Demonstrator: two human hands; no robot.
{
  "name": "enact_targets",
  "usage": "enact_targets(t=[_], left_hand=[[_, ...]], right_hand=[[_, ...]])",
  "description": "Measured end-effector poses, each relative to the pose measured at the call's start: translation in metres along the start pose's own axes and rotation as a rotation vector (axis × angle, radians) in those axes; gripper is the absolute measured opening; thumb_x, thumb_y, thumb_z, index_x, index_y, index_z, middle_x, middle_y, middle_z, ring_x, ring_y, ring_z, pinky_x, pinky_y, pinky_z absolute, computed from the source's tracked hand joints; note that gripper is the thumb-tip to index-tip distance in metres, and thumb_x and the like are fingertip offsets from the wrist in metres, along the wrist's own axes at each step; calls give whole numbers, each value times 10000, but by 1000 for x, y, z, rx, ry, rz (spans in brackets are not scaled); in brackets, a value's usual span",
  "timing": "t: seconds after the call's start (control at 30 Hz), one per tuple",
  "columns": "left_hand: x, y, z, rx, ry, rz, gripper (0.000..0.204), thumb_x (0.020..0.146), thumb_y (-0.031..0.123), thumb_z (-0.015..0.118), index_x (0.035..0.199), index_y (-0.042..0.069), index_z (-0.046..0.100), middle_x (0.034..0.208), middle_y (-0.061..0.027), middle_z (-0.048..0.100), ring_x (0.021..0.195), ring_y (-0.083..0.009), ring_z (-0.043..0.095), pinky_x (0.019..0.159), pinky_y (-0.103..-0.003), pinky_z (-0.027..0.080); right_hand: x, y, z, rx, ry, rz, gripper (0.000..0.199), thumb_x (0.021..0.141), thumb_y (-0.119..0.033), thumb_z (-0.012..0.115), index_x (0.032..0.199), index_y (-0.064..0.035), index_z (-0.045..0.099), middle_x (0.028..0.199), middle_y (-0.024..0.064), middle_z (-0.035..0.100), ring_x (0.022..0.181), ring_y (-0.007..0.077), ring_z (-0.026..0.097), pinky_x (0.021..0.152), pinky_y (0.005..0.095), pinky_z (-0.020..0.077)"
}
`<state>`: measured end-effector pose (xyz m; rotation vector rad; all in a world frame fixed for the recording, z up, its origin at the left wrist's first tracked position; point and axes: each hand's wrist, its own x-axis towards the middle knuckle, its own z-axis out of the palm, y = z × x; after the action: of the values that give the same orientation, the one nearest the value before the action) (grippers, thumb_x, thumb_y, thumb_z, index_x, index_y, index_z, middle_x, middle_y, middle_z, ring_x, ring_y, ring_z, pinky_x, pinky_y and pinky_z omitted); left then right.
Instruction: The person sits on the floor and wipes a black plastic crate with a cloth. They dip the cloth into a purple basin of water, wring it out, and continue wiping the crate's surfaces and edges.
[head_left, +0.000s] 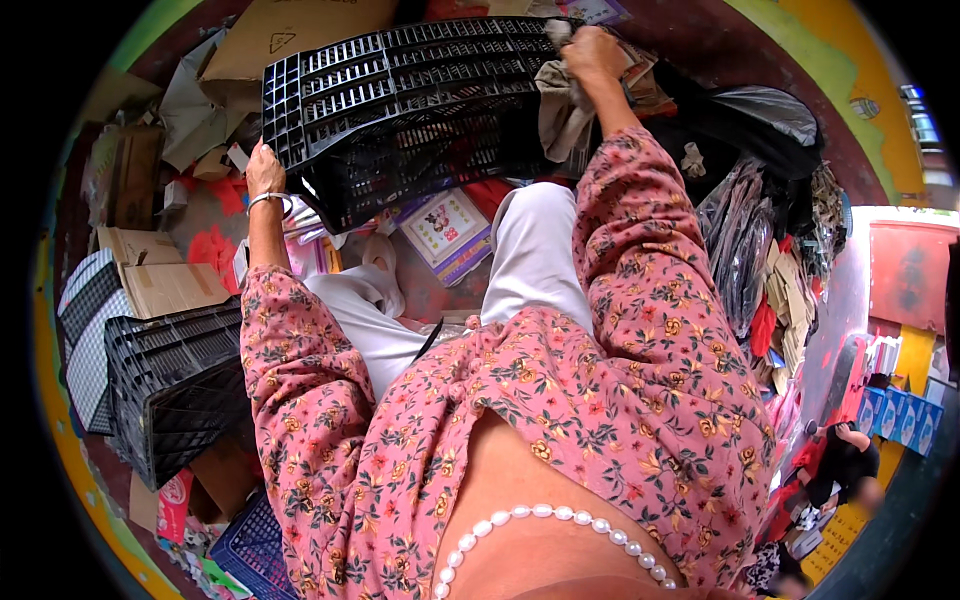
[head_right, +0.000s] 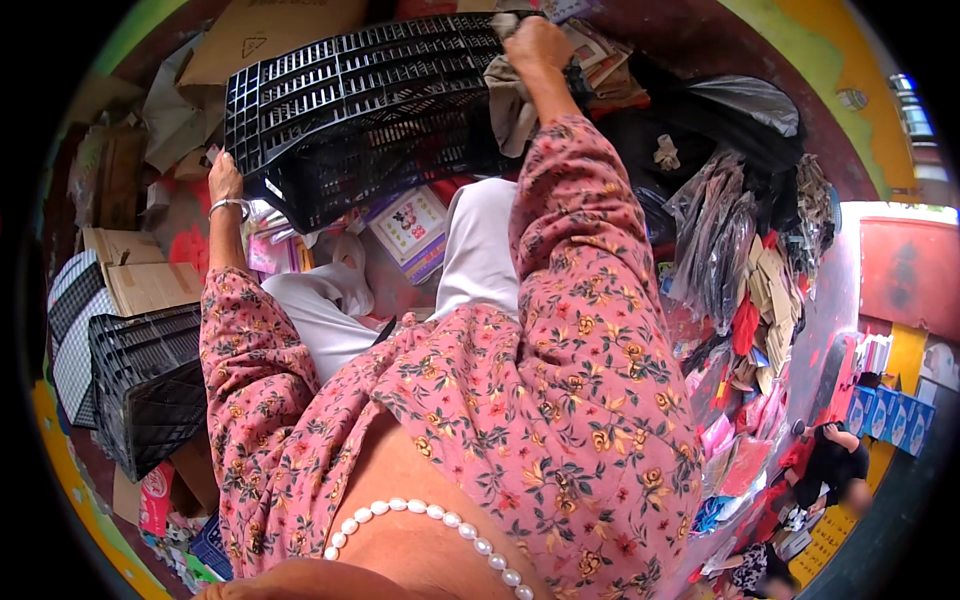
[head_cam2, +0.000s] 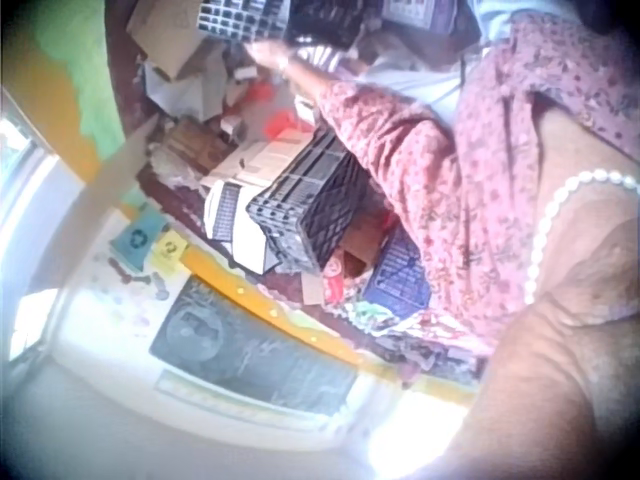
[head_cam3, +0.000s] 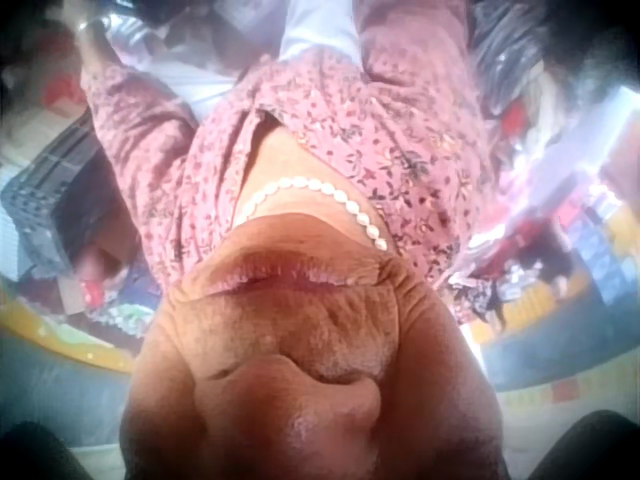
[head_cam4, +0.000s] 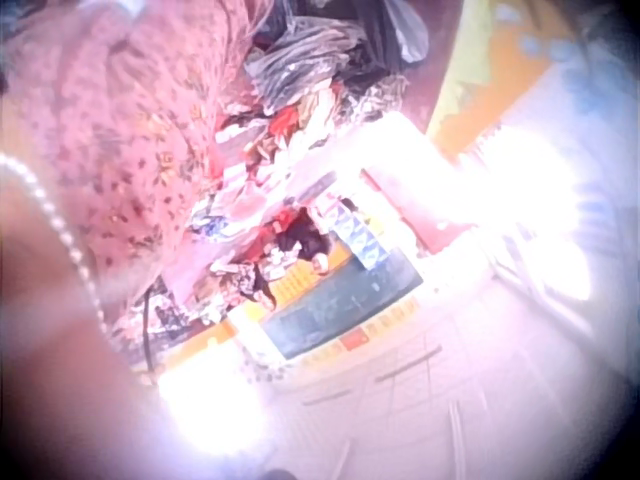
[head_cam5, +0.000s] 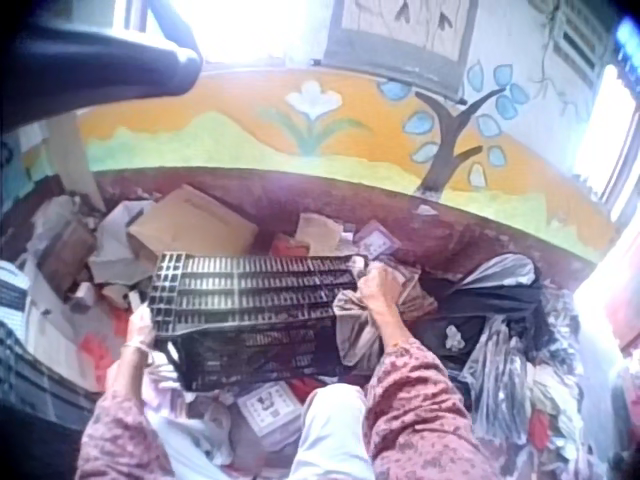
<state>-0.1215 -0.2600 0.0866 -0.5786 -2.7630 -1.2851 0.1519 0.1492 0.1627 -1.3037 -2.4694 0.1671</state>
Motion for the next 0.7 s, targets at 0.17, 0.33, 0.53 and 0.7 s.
enact_targets(t=[0.17,0.33,0.53,0.7], left_hand=[[-5,17,-4,81,35,-37,427,882,264,293,1169,63,537,1060,-235,576,988,-364,551,852,-398,419],[1,13,1,138,30,-11,406,879,258,303,1154,83,545,1027,-245,578,957,-402,548,832,-436,430],[-3,6,2,55,81,-27,403,871,262,312,1142,82,549,1029,-242,577,980,-393,538,854,-435,418],[-8,17,0,70,81,-23,414,871,252,314,1147,35,534,1084,-237,555,1012,-386,523,877,-413,407]], right_hand=[[-17,12,-9,171,264,-55,285,664,-245,560,922,-162,649,866,160,644,817,342,615,701,431,484],[-55,-45,-12,318,229,-262,278,706,-196,520,962,-184,627,871,112,646,811,327,611,704,420,485],[-78,-89,30,9,-10,-668,142,752,-241,560,778,-153,669,829,72,616,847,245,595,663,395,504],[-66,-115,31,-159,-90,-745,181,765,-245,569,787,-92,663,824,85,634,816,256,616,650,392,509]])
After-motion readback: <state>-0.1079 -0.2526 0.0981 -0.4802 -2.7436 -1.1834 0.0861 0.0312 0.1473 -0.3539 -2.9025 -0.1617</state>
